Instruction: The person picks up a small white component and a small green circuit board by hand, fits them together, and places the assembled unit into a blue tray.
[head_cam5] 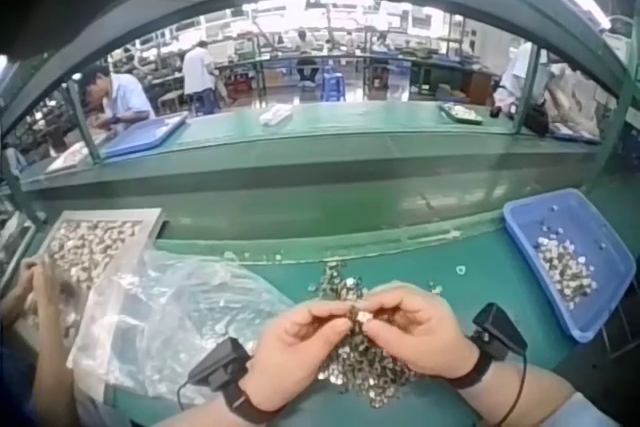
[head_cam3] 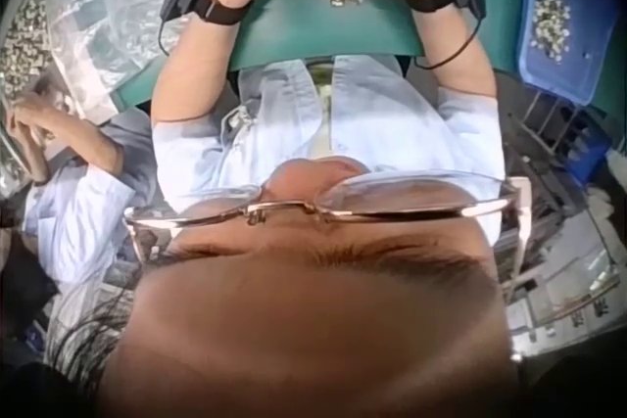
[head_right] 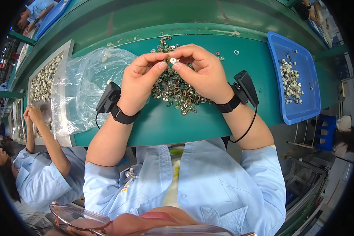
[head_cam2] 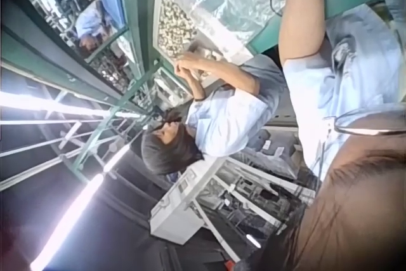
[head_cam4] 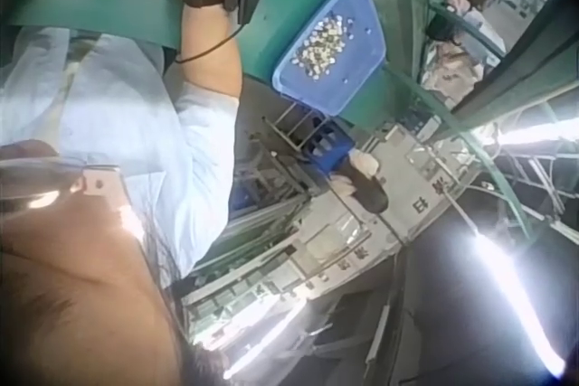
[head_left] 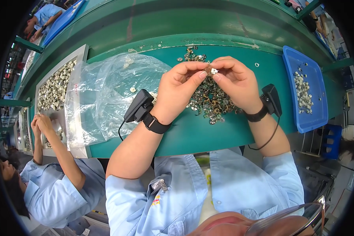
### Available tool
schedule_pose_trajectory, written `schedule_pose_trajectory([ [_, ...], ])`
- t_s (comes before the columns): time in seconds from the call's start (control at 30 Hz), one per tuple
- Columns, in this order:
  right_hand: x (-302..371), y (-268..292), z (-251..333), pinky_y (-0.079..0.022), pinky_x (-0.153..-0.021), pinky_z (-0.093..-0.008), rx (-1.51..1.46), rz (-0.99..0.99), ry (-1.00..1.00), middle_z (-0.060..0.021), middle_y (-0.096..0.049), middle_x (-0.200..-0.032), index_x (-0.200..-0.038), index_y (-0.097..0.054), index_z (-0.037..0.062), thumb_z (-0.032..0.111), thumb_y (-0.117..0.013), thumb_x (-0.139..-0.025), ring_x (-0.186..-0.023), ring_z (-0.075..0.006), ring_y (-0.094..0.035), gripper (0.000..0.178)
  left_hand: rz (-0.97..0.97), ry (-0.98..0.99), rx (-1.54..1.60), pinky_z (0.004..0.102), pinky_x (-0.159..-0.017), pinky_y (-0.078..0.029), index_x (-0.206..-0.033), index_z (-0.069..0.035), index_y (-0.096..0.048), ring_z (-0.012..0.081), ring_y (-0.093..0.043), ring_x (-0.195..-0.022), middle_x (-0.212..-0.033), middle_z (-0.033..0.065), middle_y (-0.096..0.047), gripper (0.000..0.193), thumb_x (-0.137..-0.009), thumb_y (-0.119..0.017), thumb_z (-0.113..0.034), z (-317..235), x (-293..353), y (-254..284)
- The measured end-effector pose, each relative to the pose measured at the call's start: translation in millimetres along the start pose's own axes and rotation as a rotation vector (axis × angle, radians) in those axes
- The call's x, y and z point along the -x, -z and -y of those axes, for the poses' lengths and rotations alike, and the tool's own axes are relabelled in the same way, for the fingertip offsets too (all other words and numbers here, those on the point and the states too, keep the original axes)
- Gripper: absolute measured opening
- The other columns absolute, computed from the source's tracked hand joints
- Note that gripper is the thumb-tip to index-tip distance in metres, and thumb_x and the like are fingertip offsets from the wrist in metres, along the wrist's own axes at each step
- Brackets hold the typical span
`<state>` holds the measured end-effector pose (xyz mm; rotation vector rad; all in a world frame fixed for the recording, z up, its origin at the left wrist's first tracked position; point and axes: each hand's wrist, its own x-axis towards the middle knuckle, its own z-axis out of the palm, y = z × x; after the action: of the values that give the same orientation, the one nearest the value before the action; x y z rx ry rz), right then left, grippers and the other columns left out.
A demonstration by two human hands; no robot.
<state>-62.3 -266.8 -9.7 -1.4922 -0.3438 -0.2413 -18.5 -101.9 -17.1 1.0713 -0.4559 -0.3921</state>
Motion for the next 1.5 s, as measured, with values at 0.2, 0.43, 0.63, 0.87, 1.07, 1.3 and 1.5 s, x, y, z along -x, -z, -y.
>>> schedule_pose_trajectory([
  [0.2,2.5,-5.1,8.3,-0.042,-0.086,-0.0275,0.066,-0.051,-0.019,-0.0086,-0.053,-0.101,-0.105,-0.053,-0.0023,-0.008,-0.052,-0.08,-0.097,-0.0152,-0.051,0.026,0.009,-0.009,-0.009,0.0225,-0.08,-0.047,-0.101,0.001,-0.059,0.0115,-0.058,-0.09,-0.098,0.0066,-0.061,0.019,-0.082,-0.058,0.0,-0.1,0.4,-0.1],
  [0.43,3.2,0.3,3.9,-0.043,-0.084,-0.0284,0.014,-0.015,0.027,-0.0101,-0.054,-0.099,-0.1,-0.053,-0.0017,-0.009,-0.054,-0.078,-0.096,-0.0156,-0.053,0.022,0.008,0.012,-0.013,0.0231,-0.081,-0.047,-0.102,0.001,-0.058,0.0117,-0.058,-0.09,-0.098,0.0071,-0.061,0.02,-0.082,-0.059,0.001,-1.4,1.8,0.1],
  [0.63,1.2,1.7,6.6,-0.046,-0.08,-0.0269,0.079,-0.061,0.036,-0.0111,-0.057,-0.096,-0.097,-0.054,-0.0019,-0.01,-0.056,-0.077,-0.091,-0.0156,-0.056,0.021,0.011,0.086,0.08,0.0236,-0.082,-0.047,-0.102,0.002,-0.058,0.0121,-0.057,-0.091,-0.099,0.0078,-0.061,0.02,-0.082,-0.059,0.001,-2.0,1.3,1.0],
  [0.87,2.6,-0.5,5.1,-0.048,-0.078,-0.0254,0.159,-0.021,0.089,-0.0112,-0.057,-0.095,-0.098,-0.055,-0.0023,-0.009,-0.058,-0.077,-0.087,-0.0155,-0.058,0.022,0.026,0.051,0.064,0.024,-0.083,-0.046,-0.101,0.001,-0.057,0.0127,-0.057,-0.092,-0.099,0.0085,-0.061,0.019,-0.082,-0.059,0.001,-1.4,0.6,1.7],
  [1.07,2.5,-3.0,5.6,-0.048,-0.076,-0.0245,0.091,-0.077,0.061,-0.0111,-0.057,-0.095,-0.093,-0.057,-0.0013,-0.007,-0.061,-0.076,-0.085,-0.0156,-0.058,0.019,0.037,0.016,0.083,0.0238,-0.082,-0.047,-0.101,0.001,-0.057,0.0128,-0.057,-0.092,-0.099,0.009,-0.061,0.02,-0.081,-0.059,0.002,-1.2,1.4,0.4],
  [1.3,3.6,5.3,-3.2,-0.047,-0.072,-0.0237,0.222,0.022,0.26,-0.0101,-0.057,-0.093,-0.091,-0.059,0.0032,-0.007,-0.063,-0.075,-0.083,-0.0148,-0.057,0.019,0.057,0.01,-0.008,0.0217,-0.078,-0.047,-0.099,0.001,-0.059,0.0109,-0.058,-0.088,-0.097,0.0082,-0.061,0.018,-0.081,-0.059,0.002,-2.0,6.8,-1.6],
  [1.5,3.4,-4.7,6.9,-0.047,-0.07,-0.0257,0.497,-0.002,0.388,-0.0103,-0.058,-0.091,-0.09,-0.059,0.0032,-0.006,-0.064,-0.073,-0.082,-0.0173,-0.057,0.02,0.039,-0.054,-0.024,0.0209,-0.077,-0.047,-0.098,0.002,-0.059,0.01,-0.058,-0.086,-0.095,0.0071,-0.061,0.017,-0.081,-0.059,0.002,-2.5,8.0,-0.6],
])
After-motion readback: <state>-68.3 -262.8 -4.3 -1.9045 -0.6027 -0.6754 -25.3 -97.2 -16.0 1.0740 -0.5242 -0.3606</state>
